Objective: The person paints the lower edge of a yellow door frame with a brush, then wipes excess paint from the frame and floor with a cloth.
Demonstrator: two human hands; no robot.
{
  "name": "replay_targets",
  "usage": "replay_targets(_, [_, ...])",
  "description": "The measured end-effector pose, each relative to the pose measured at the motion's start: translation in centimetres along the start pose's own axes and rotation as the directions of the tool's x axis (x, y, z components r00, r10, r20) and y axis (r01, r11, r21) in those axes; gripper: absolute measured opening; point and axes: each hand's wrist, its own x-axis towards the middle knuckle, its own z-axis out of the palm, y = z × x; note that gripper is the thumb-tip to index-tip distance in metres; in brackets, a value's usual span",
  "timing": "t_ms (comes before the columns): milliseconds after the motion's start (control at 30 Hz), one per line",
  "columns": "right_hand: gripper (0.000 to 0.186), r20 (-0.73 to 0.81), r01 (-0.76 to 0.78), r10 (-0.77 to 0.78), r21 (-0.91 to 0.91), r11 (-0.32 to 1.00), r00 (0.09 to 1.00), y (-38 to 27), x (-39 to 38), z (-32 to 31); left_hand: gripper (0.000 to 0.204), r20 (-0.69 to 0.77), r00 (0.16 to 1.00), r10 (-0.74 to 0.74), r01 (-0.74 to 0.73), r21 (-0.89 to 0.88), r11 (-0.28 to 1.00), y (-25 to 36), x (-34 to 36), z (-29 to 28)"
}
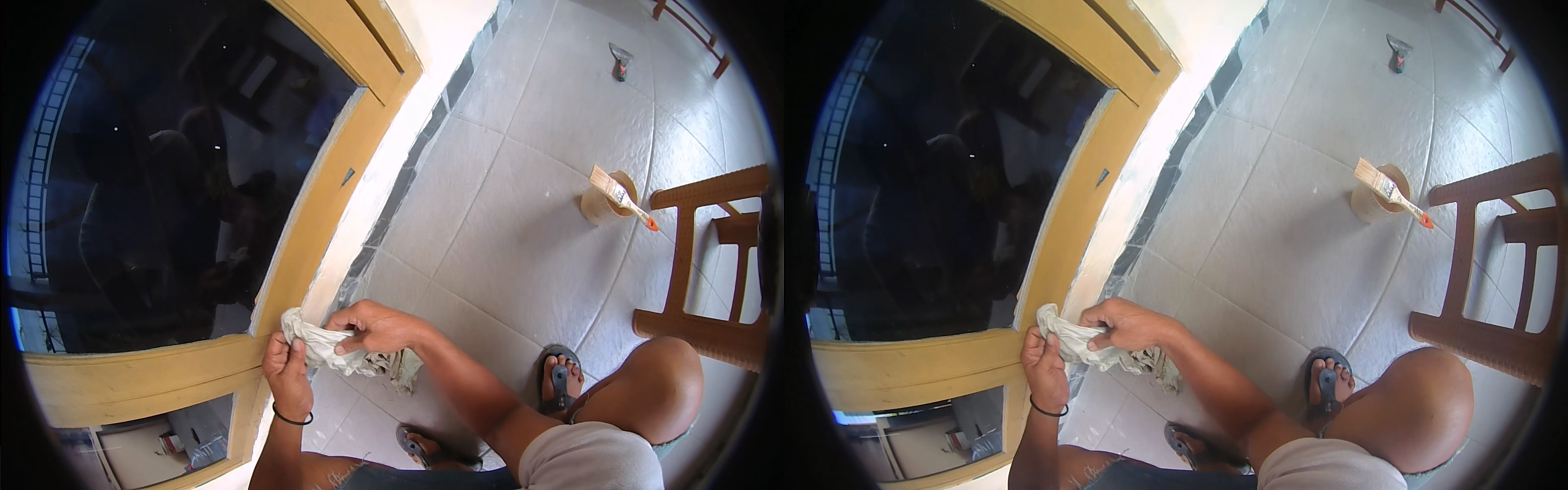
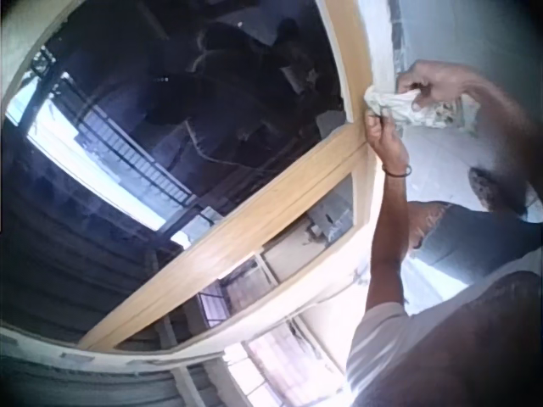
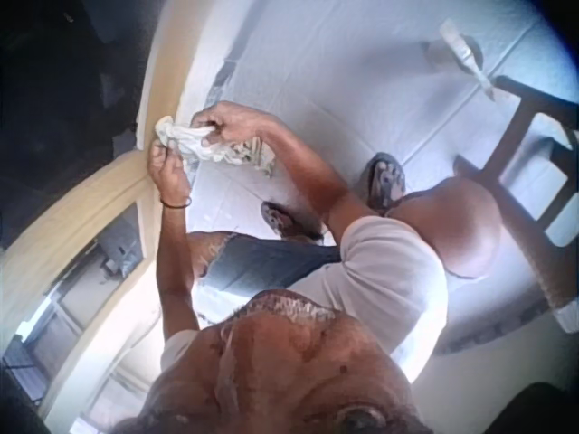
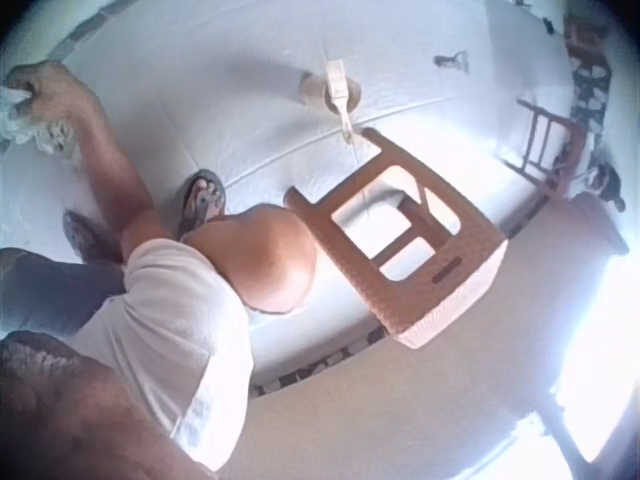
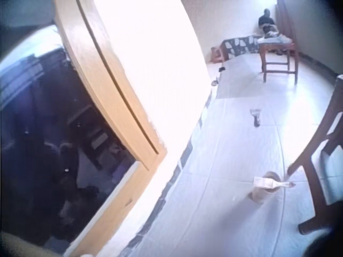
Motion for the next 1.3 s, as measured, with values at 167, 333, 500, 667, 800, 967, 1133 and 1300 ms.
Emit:
replay_targets(167, [0.016,-0.244,0.176,-0.127,0.19,0.966,0.961,-0.3,-1.2,-1.7,0.018,-0.035,0.999,-0.032,0.033,0.016,0.999,0.0,0.8,2.4])
replay_targets(333, [0.004,-0.585,0.621,-0.288,0.513,0.592,0.758,-1.2,-0.5,-1.7,0.038,0.136,0.96,-0.246,0.117,0.601,0.791,0.1,1.0,3.8])
replay_targets(500, [0.011,-0.699,0.595,-0.066,0.551,0.586,0.712,-6.9,-0.4,-4.0,0.047,0.309,0.927,0.212,-0.375,0.742,0.555,5.9,0.8,9.8])
replay_targets(667, [0.021,-0.763,0.496,-0.018,0.402,0.77,0.646,-11.3,1.6,-8.3,0.026,0.466,0.84,0.279,-0.542,0.754,0.37,16.3,-1.1,15.1])
replay_targets(800, [0.021,-0.878,0.463,0.043,0.292,0.837,0.477,-10.6,2.5,-13.0,0.028,0.653,0.735,0.185,-0.678,0.711,0.185,25.4,-3.1,20.8])
replay_targets(967, [0.019,-0.994,0.276,-0.004,0.026,0.961,0.109,-12.1,5.4,-14.8,0.039,0.738,0.667,0.098,-0.742,0.671,-0.008,33.4,-7.7,22.9])
replay_targets(1133, [0.021,-0.987,0.469,0.084,0.011,0.883,-0.136,-11.8,5.4,-21.1,0.037,0.467,0.872,0.147,-0.46,0.884,-0.077,30.9,-11.5,16.9])
replay_targets(1300, [0.02,-0.984,0.43,0.027,-0.053,0.901,-0.176,-13.2,7.1,-24.8,0.054,0.437,0.874,0.214,-0.446,0.895,-0.005,27.9,-9.1,13.9])
